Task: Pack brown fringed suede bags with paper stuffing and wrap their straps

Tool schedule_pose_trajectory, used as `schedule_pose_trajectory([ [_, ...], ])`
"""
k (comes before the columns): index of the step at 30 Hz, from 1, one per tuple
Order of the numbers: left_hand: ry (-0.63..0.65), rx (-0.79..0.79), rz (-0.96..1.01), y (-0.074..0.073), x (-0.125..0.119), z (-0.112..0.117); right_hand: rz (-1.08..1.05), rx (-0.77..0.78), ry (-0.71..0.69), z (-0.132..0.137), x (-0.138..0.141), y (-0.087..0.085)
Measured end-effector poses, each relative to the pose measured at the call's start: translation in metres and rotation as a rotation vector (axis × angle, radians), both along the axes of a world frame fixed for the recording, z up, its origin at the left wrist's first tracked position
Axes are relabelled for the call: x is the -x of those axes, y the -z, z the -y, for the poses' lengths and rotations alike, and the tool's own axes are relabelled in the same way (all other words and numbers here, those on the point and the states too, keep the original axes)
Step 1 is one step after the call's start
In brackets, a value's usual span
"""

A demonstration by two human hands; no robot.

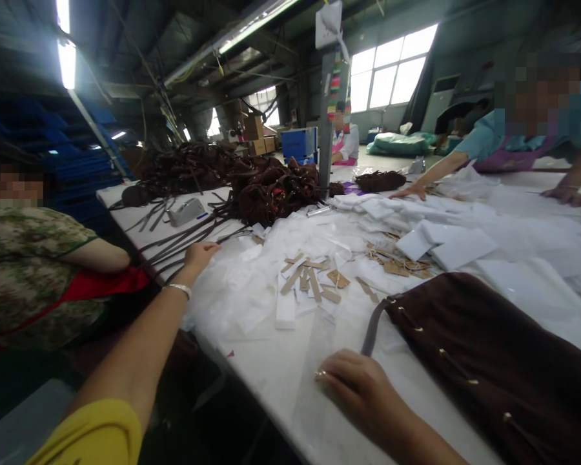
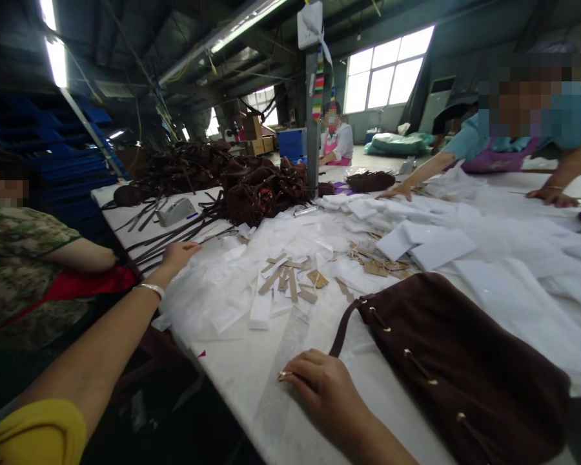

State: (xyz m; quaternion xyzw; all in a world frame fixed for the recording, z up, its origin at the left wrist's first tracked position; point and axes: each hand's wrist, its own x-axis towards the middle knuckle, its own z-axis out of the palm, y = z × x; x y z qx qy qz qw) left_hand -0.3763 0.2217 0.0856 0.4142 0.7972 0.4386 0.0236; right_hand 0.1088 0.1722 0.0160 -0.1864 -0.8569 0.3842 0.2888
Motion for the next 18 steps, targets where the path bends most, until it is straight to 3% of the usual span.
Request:
schedule_pose_trajectory([
  [6,-0.037,-0.239,0.154,-0.039,0.0,0.004,-0.057,0.009,0.015,0.0,0.001,-0.001],
  [10,0.05,-0.367,0.235,-0.058,-0.04,0.026,-0.156,0.029,0.051,-0.003,0.0,0.001],
  [13,0.151,-0.385,0.345,-0.05,-0.098,0.051,-0.2,0.045,0.074,-0.005,-0.001,-0.004],
  [18,0.279,-0.383,0.669,-0.005,-0.219,0.079,-0.173,0.012,0.029,-0.002,-0.004,-0.019],
])
